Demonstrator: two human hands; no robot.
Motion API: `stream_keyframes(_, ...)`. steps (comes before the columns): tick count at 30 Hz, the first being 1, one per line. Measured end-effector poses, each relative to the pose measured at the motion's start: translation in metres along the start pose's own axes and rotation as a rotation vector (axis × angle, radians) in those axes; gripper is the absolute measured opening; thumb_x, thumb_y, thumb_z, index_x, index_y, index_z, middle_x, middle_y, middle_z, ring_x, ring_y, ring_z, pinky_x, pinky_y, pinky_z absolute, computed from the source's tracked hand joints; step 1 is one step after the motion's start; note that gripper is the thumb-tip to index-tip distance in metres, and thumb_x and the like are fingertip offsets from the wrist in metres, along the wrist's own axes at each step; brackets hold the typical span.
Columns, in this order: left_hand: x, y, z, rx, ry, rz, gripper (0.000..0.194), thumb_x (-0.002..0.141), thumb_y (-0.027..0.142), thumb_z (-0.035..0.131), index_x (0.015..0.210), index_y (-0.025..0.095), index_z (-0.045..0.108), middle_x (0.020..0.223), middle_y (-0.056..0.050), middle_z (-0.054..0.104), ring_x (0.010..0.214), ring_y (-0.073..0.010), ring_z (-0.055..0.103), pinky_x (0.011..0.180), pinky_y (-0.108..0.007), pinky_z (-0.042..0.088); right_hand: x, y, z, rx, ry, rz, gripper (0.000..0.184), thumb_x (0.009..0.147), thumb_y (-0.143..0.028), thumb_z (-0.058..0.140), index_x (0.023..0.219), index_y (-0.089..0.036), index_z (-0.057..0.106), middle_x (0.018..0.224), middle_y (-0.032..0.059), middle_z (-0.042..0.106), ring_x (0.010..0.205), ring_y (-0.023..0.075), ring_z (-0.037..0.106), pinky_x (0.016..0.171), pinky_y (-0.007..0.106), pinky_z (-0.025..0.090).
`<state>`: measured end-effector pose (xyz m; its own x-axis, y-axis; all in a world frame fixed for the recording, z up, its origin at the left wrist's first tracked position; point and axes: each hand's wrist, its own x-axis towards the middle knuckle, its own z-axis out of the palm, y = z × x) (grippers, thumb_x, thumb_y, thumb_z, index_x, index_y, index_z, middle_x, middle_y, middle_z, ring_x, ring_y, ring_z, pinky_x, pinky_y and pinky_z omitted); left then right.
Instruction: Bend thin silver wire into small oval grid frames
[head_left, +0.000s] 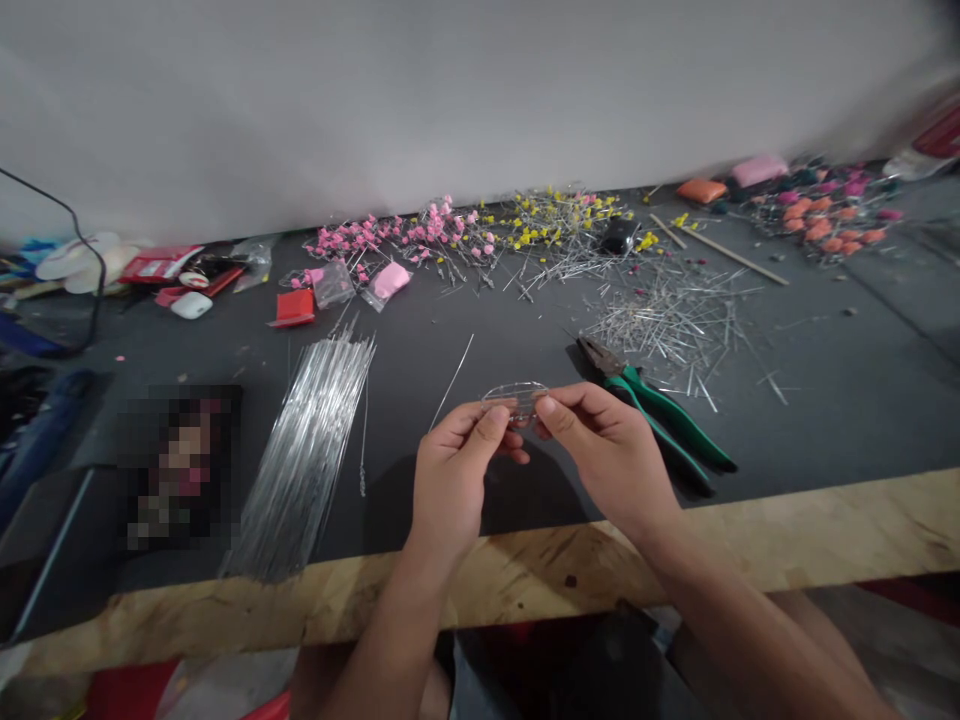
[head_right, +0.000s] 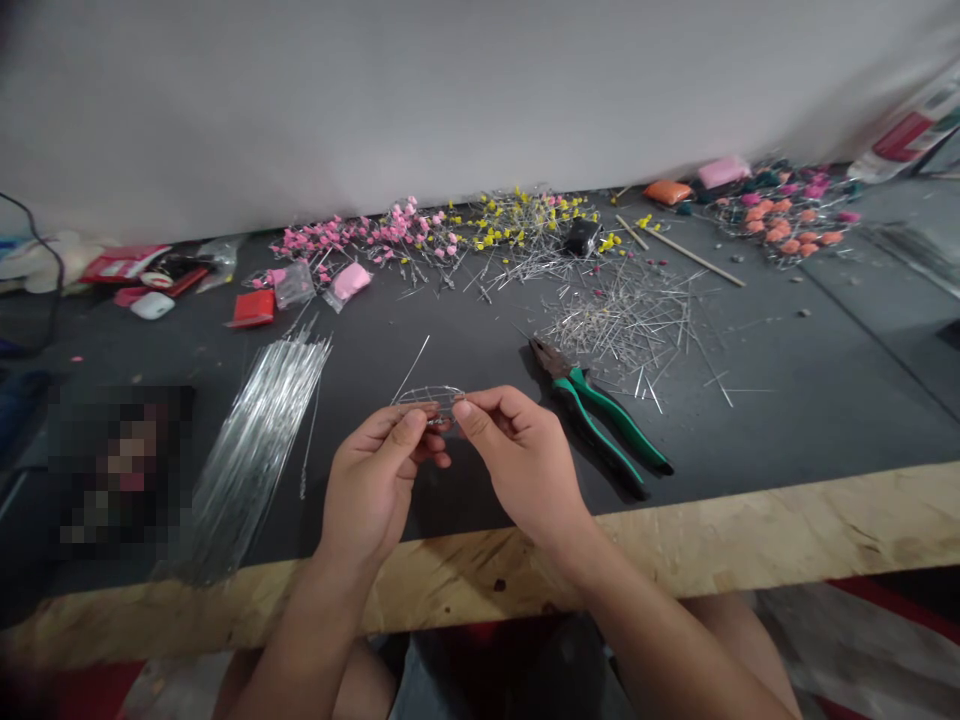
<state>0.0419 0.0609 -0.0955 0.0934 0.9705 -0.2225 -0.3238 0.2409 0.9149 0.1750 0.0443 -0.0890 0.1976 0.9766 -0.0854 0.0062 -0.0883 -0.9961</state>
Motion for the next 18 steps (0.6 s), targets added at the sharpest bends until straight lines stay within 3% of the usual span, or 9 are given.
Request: stream_keyframes(18, 0.0002, 0.0009, 0.0002, -0.017, -0.001, -0.023, 0.013, 0.078, 0.029, 0.070, 0.082, 0.018, 0.073, 0.076, -0.003, 0.069, 0.064, -0.0117, 0.060, 0.055, -0.023, 0.053, -0.0017, -0.0007, 0.0017, -0.026, 0.024, -0.019, 0.014, 0.084, -0.034, 0.063, 0.080, -0.021, 0.066, 0.073, 0.0013, 0.071, 0.070, 0.0157, 0.065, 0.065, 0.029, 0.051)
